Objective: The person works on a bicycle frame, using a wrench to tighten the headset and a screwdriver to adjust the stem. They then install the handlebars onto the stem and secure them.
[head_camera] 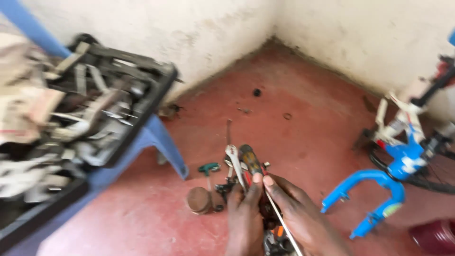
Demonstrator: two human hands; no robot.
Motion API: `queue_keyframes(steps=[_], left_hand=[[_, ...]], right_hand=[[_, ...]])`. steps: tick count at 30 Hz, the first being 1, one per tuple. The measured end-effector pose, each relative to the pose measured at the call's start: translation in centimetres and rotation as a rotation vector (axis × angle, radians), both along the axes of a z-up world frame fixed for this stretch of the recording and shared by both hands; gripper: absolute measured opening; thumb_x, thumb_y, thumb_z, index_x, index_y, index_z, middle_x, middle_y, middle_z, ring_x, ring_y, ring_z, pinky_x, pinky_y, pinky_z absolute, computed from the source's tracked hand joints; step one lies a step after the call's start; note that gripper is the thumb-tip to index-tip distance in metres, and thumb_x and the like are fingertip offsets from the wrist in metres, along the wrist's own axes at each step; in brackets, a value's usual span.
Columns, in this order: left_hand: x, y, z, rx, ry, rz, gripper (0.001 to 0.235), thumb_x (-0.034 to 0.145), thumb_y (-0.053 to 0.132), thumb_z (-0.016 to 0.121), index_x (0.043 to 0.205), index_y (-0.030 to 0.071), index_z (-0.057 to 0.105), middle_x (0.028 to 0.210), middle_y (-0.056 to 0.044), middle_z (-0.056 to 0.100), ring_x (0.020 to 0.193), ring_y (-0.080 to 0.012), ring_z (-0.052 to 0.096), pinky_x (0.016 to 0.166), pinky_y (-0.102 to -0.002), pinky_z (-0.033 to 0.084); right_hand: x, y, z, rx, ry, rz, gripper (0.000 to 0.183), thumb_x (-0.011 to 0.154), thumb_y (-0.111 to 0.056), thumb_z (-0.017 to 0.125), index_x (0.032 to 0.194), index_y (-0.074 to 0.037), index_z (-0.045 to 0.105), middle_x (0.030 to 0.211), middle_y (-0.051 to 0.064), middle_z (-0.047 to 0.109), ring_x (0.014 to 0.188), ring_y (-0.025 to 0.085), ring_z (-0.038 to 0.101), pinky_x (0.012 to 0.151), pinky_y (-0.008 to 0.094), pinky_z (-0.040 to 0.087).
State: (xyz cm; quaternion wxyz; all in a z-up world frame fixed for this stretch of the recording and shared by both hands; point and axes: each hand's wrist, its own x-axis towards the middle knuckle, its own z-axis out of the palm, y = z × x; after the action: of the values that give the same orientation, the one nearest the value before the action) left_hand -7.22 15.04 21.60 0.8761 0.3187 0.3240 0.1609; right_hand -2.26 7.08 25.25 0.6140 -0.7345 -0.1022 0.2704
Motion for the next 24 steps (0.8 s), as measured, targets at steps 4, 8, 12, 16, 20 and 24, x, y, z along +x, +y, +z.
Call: queue_keyframes(steps=[4, 8, 12, 16, 20, 24], left_hand=[[-3.1, 5.8, 7.0, 0.185, -0.068, 0.103, 0.020, 0.088, 0.014, 0.061, 0.089, -0.005, 0.060, 0.059, -0.011, 0.048, 0.043, -0.0163, 0.039, 0.037, -0.029, 0.028], [-6.5, 11.5, 15.3, 0.216, -0.042, 0.137, 0.022, 0.092, 0.015, 0.055, 0.093, -0.005, 0.061, 0.063, -0.012, 0.048, 0.047, -0.0171, 0.038, 0.039, -0.030, 0.029], [-7.8, 17.5, 19.0, 0.317, 0.061, 0.223, 0.020, 0.094, 0.018, 0.055, 0.090, -0.001, 0.058, 0.063, -0.008, 0.045, 0.047, -0.0148, 0.035, 0.040, -0.029, 0.026], [-6.7, 24.6, 18.7, 0.535, 0.311, 0.307, 0.030, 0.085, 0.027, 0.065, 0.078, -0.002, 0.062, 0.059, -0.014, 0.053, 0.042, -0.0246, 0.046, 0.034, -0.037, 0.035], [-4.7, 30.8, 18.7, 0.936, 0.623, 0.170, 0.033, 0.075, 0.042, 0.063, 0.080, 0.011, 0.072, 0.075, -0.010, 0.068, 0.079, -0.0305, 0.066, 0.069, -0.043, 0.050], [-5.6, 32.7, 18.7, 1.008, 0.657, 0.132, 0.038, 0.068, 0.045, 0.066, 0.082, 0.009, 0.067, 0.056, -0.003, 0.064, 0.064, -0.0260, 0.066, 0.055, -0.046, 0.055]], right_hand=[[-1.6, 3.9, 8.2, 0.136, 0.140, 0.272, 0.045, 0.087, -0.024, 0.051, 0.124, -0.004, 0.067, 0.073, 0.012, 0.065, 0.058, 0.018, 0.055, 0.052, 0.029, 0.045], [-4.0, 10.5, 14.6, 0.080, 0.169, 0.415, 0.038, 0.092, -0.022, 0.045, 0.121, -0.006, 0.063, 0.078, 0.010, 0.060, 0.060, 0.016, 0.052, 0.050, 0.028, 0.046], [-5.2, 18.2, 15.2, 0.207, -0.074, 0.537, 0.028, 0.094, -0.016, 0.043, 0.097, 0.003, 0.063, 0.076, 0.009, 0.061, 0.061, 0.015, 0.049, 0.054, 0.029, 0.043], [-6.5, 24.0, 17.0, -0.009, -0.242, 0.475, 0.034, 0.094, -0.022, 0.042, 0.079, 0.001, 0.061, 0.066, 0.009, 0.060, 0.054, 0.016, 0.050, 0.052, 0.032, 0.041], [-5.6, 27.6, 13.6, 0.149, -0.527, 0.411, 0.045, 0.095, -0.032, 0.032, 0.081, -0.004, 0.065, 0.065, 0.011, 0.065, 0.067, 0.031, 0.066, 0.063, 0.041, 0.050], [-7.4, 25.6, 14.3, 0.226, -0.748, 0.380, 0.037, 0.095, -0.018, 0.036, 0.091, 0.001, 0.067, 0.070, 0.020, 0.063, 0.071, 0.039, 0.064, 0.063, 0.043, 0.050]])
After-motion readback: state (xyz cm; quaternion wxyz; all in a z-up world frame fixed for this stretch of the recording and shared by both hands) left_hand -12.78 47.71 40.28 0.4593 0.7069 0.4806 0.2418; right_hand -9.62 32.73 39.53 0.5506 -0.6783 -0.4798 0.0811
